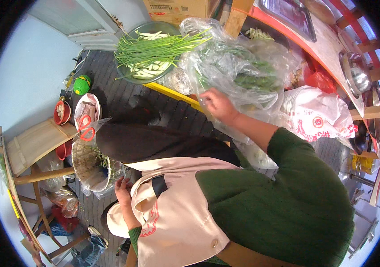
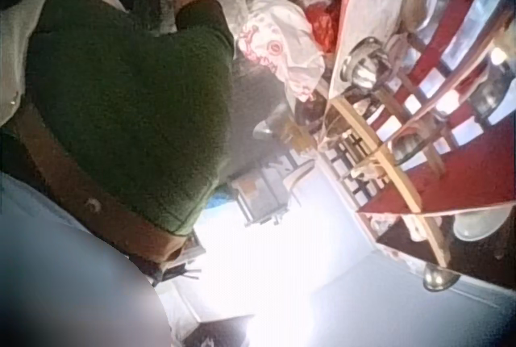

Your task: The person trims the ends of a bundle of green vegetables using scissors while seated on the floor. The trimmed pieces fall into a nearby bin, and the person later places the trimmed bundle into a plastic bag.

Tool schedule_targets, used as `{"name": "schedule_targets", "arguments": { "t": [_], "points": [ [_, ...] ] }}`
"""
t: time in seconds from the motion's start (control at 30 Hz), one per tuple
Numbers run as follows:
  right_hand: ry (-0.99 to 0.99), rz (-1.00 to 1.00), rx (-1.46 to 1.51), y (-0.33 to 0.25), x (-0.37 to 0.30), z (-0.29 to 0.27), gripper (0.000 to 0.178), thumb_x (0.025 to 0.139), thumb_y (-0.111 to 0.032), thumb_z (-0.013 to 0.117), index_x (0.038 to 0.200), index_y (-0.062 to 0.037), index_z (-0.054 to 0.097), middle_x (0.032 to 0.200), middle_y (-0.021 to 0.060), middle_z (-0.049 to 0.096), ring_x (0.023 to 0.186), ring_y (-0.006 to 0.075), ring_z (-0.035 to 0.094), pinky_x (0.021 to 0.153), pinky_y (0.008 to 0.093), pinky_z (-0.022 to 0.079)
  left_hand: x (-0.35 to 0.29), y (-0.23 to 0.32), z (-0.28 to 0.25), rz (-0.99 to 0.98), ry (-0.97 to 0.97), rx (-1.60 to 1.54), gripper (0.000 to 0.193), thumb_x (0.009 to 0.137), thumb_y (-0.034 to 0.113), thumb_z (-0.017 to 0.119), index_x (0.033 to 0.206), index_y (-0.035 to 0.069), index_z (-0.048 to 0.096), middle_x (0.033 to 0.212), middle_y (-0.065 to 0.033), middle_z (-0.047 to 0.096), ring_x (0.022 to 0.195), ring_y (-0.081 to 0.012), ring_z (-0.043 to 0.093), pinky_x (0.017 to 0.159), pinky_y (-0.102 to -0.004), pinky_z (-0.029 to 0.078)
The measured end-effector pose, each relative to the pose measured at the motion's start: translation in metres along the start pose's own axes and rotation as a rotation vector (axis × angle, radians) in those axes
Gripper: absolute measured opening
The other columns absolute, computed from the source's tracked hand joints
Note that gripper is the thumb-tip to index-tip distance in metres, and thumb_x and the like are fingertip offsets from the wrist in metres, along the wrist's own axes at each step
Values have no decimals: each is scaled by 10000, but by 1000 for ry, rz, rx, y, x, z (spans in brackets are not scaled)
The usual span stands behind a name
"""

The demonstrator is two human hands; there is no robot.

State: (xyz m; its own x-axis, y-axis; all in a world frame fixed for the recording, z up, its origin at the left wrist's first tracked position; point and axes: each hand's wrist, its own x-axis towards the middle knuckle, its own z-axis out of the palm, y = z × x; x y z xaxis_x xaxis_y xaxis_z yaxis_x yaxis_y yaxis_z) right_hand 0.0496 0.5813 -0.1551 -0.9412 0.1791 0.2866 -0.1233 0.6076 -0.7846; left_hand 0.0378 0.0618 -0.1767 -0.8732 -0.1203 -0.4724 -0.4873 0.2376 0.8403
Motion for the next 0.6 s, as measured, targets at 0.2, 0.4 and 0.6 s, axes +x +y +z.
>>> {"name": "schedule_targets", "arguments": {
  "t": [0.2, 0.4, 0.6],
  "points": [
    [162, 278, -12, 47, 14, -44, 248, 787, -32, 504, 1020, -58, 586, 971, 135, 552, 847, 300, 571, 772, 362, 455, -6, 11, 5, -6, 13, -92, 287, 857, 89, 545, 1131, 21, 495, 910, -109, 622, 651, -164, 579, 589, -284, 485],
    [89, 275, -1, 60, 17, -13, 276, 785, -3, 511, 1045, -50, 589, 1012, 111, 557, 937, 257, 565, 837, 315, 439, -11, 18, 14, -148, 135, -87, 332, 827, 86, 593, 1144, 33, 511, 897, -85, 621, 661, -144, 540, 598, -279, 467],
    [-155, 58, 88, 10, 43, 55, 238, 840, -32, 527, 1076, -8, 543, 1039, 139, 549, 955, 276, 549, 821, 341, 440, -10, 41, 7, 59, 359, -380, 746, 871, -17, 516, 1456, 205, 109, 1047, -117, 566, 666, -151, 556, 586, -290, 508]
  ]
}}
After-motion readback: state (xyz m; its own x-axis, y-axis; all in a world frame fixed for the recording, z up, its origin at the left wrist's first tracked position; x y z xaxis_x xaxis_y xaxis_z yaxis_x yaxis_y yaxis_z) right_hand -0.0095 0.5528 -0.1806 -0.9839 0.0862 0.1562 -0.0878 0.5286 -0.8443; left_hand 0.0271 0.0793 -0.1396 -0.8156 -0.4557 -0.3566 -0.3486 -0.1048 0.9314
